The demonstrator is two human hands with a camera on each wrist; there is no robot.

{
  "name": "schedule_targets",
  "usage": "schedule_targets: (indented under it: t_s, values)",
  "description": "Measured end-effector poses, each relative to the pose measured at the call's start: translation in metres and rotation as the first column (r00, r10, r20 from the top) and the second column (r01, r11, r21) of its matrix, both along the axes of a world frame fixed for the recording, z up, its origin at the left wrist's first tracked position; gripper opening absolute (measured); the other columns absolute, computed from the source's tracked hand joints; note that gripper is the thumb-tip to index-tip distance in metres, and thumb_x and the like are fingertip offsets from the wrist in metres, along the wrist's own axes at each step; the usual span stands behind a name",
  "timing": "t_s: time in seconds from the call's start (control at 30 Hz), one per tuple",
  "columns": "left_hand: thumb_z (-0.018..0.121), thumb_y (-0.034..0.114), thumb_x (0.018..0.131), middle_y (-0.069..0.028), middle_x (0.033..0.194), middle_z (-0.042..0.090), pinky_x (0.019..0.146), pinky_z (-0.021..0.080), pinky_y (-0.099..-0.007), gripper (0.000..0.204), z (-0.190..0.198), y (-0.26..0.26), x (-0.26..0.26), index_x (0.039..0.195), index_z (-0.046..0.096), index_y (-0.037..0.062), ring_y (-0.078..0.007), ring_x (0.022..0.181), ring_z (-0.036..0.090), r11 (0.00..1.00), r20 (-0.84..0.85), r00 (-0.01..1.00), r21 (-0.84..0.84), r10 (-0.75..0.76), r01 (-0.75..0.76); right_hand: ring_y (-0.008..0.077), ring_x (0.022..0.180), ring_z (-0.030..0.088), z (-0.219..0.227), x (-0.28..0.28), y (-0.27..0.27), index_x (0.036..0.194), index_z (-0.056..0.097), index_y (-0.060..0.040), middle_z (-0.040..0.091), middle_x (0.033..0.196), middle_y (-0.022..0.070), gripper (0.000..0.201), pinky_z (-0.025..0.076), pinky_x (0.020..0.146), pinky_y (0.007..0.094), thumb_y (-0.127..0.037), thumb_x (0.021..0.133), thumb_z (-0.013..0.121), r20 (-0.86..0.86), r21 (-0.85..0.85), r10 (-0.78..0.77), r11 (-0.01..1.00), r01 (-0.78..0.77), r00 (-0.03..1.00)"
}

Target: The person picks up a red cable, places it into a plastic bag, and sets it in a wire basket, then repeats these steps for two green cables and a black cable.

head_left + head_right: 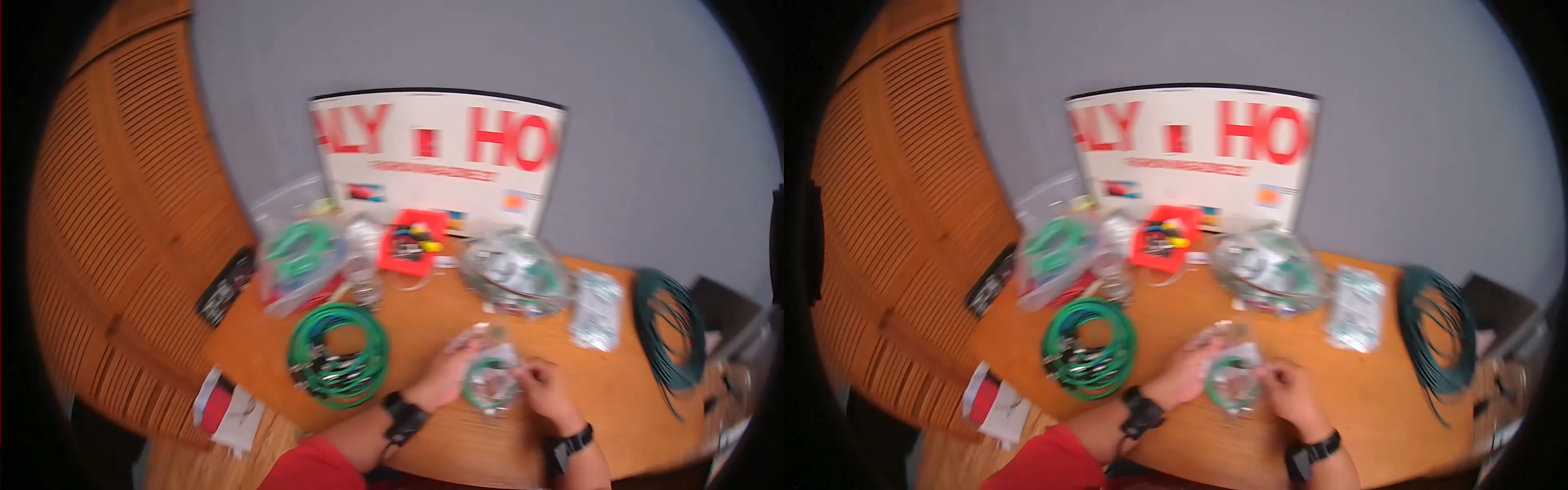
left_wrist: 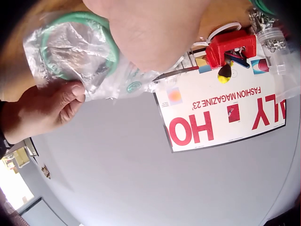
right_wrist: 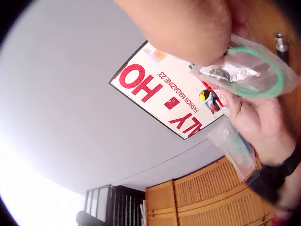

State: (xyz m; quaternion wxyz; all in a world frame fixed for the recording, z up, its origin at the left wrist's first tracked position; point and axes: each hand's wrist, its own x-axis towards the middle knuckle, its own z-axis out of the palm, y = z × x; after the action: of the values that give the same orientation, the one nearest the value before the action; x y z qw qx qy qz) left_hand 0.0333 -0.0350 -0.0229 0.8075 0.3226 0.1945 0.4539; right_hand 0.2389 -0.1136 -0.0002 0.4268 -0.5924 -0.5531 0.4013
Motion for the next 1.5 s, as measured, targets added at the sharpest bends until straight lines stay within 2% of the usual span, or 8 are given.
schedule_targets:
  t_s: [0.23,0.57,0.8,0.9,1.03,1.17,1.37,1.5]
  values:
    - [0.066,0.012,0.096,-0.0057,0.111,0.067,0.092,0.051,-0.0283,0.032,-0.008,-0.003,0.006,0.124,0.061,-0.0027,-0.0125,0.103,0.062,0.995,-0.21,0.977,0.087,-0.022,0.041,0.0097,0.07,0.054,-0.013,0.002,0.008,0.087,0.063,0.0016,0.062,0.077,0.0036,0.022,0.045,0.063,0.0262,-0.017,0.098,0.066,0.157,0.322,-0.15,0.942,0.092,0.976]
    - [0.059,0.014,0.099,-0.0036,0.115,0.068,0.092,0.051,-0.0301,0.035,-0.024,0.008,0.01,0.131,0.06,-0.0012,-0.011,0.104,0.061,0.961,-0.048,0.994,0.266,0.095,-0.079,0.0108,0.07,0.048,0.002,0.001,0.01,0.086,0.058,-0.0012,0.055,0.074,0.0027,0.026,0.041,0.062,0.0298,-0.02,0.104,0.054,0.263,0.217,-0.062,0.976,0.004,0.963]
    - [0.058,0.019,0.102,-0.0064,0.104,0.069,0.077,0.056,-0.0285,0.023,0.0,0.004,-0.01,0.115,0.063,0.0008,-0.0133,0.09,0.067,0.999,-0.249,0.968,0.052,0.029,-0.016,0.0366,0.077,0.066,0.061,0.005,0.016,0.096,0.065,0.0003,0.068,0.083,0.0202,0.017,0.051,0.069,0.0434,-0.016,0.099,0.06,0.649,0.282,-0.207,0.959,0.022,0.732]
    - [0.058,0.021,0.102,-0.0094,0.103,0.069,0.075,0.055,-0.0283,0.022,0.002,0.006,-0.01,0.11,0.061,0.0012,-0.0161,0.087,0.068,1.0,-0.287,0.958,0.027,0.014,-0.007,0.0362,0.074,0.066,0.084,0.021,0.031,0.096,0.064,0.0002,0.066,0.08,0.0196,0.017,0.051,0.067,0.0423,-0.015,0.099,0.059,0.646,0.399,-0.29,0.917,0.012,0.706]
    - [0.059,0.022,0.102,-0.0112,0.102,0.069,0.074,0.055,-0.0289,0.023,0.001,0.006,-0.01,0.111,0.06,0.0008,-0.0181,0.083,0.068,0.999,-0.332,0.943,0.04,0.02,-0.007,0.0071,0.055,0.049,0.103,0.061,0.074,0.094,0.062,-0.0006,0.055,0.067,0.0008,0.024,0.041,0.05,0.0252,-0.021,0.105,0.055,0.337,0.501,-0.426,0.836,0.223,0.839]
    - [0.057,0.02,0.102,-0.0107,0.102,0.07,0.073,0.055,-0.0287,0.023,-0.002,0.009,-0.01,0.113,0.059,-0.0006,-0.017,0.084,0.069,0.998,-0.355,0.935,0.059,-0.012,0.035,0.0093,0.056,0.052,0.103,0.089,0.133,0.094,0.062,0.0014,0.058,0.066,0.0061,0.026,0.043,0.051,0.0288,-0.022,0.104,0.056,0.085,0.488,-0.458,0.793,0.364,0.885]
    - [0.058,0.018,0.102,-0.011,0.1,0.07,0.073,0.056,-0.0299,0.021,-0.001,0.008,-0.01,0.111,0.059,0.0,-0.0169,0.082,0.068,0.997,-0.371,0.928,0.057,-0.021,0.045,0.0429,0.095,0.066,0.069,0.091,0.181,0.107,0.066,-0.006,0.069,0.101,0.0206,0.024,0.054,0.082,0.0492,-0.024,0.091,0.066,0.705,0.519,-0.535,0.836,0.175,0.465]
    - [0.06,0.016,0.101,-0.0116,0.095,0.07,0.069,0.057,-0.0299,0.018,0.002,0.005,-0.01,0.108,0.059,0.0004,-0.0171,0.078,0.068,0.998,-0.407,0.913,0.06,0.034,-0.011,0.0374,0.104,0.066,0.077,0.053,0.181,0.114,0.066,-0.007,0.069,0.111,0.02,0.037,0.053,0.09,0.0468,-0.032,0.088,0.068,0.771,0.34,-0.361,0.93,0.141,0.524]
